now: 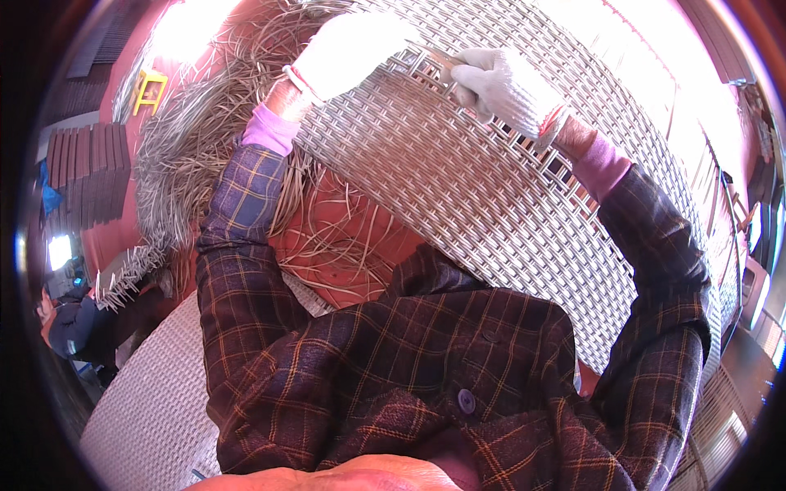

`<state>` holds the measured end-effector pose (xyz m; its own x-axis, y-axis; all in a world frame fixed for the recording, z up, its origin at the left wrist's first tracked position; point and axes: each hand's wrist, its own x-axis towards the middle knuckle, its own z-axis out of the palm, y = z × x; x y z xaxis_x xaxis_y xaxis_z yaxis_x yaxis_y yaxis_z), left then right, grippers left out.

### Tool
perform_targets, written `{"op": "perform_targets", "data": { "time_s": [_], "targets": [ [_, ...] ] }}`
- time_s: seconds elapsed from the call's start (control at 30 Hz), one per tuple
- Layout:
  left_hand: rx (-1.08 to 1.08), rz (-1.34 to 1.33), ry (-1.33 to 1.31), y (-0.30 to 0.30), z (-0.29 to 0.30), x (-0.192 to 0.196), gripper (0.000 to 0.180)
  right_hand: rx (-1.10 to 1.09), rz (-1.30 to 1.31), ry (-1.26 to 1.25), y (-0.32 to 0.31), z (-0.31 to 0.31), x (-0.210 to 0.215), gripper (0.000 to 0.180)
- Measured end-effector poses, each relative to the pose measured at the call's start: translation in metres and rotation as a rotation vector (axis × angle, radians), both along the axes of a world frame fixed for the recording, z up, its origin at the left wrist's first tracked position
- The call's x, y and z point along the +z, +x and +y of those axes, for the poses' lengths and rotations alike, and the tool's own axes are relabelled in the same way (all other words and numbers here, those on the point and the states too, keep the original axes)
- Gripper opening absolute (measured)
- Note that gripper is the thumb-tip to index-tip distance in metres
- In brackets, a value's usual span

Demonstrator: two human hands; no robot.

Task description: The person weaves a large basket by hand, repeatedly threading flexible strips through the existing weave and tightening them. The hands work continuously on the basket's edge, pulling and adjusting the strips to maintain tension and pattern.

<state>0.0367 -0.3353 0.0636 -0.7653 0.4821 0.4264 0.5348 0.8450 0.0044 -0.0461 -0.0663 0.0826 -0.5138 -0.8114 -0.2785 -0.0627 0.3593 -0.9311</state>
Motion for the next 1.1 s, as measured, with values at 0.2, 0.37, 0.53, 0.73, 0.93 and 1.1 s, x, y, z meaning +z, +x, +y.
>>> {"op": "perform_targets", "data": {
  "time_s": [0.2, 0.37, 0.53, 0.73, 0.93, 1.1],
  "targets": [
    [-0.085, -0.001, 0.158, 0.002, 0.008, -0.012, 0.029, -0.03, -0.071, 0.01, 0.006, 0.001, -0.001, 0.025],
    [-0.028, 0.027, 0.154, 0.002, 0.007, -0.007, 0.03, -0.035, -0.069, 0.033, 0.008, 0.002, -0.003, 0.031],
    [0.172, 0.369, -0.012, 0.006, 0.002, 0.007, 0.03, -0.108, 0.0, 0.046, 0.005, 0.009, -0.006, 0.035],
    [-0.004, 0.213, 0.156, 0.02, -0.015, 0.019, 0.03, -0.186, -0.11, 0.044, 0.0, 0.013, -0.008, 0.036],
    [0.147, 0.125, -0.005, 0.058, 0.016, -0.012, 0.034, -0.26, 0.516, 0.072, 0.005, 0.007, -0.009, 0.032],
    [0.096, -0.046, 0.124, 0.062, 0.036, -0.016, 0.022, -0.211, -0.375, -0.263, -0.02, 0.012, -0.006, 0.034]
  ]
}}
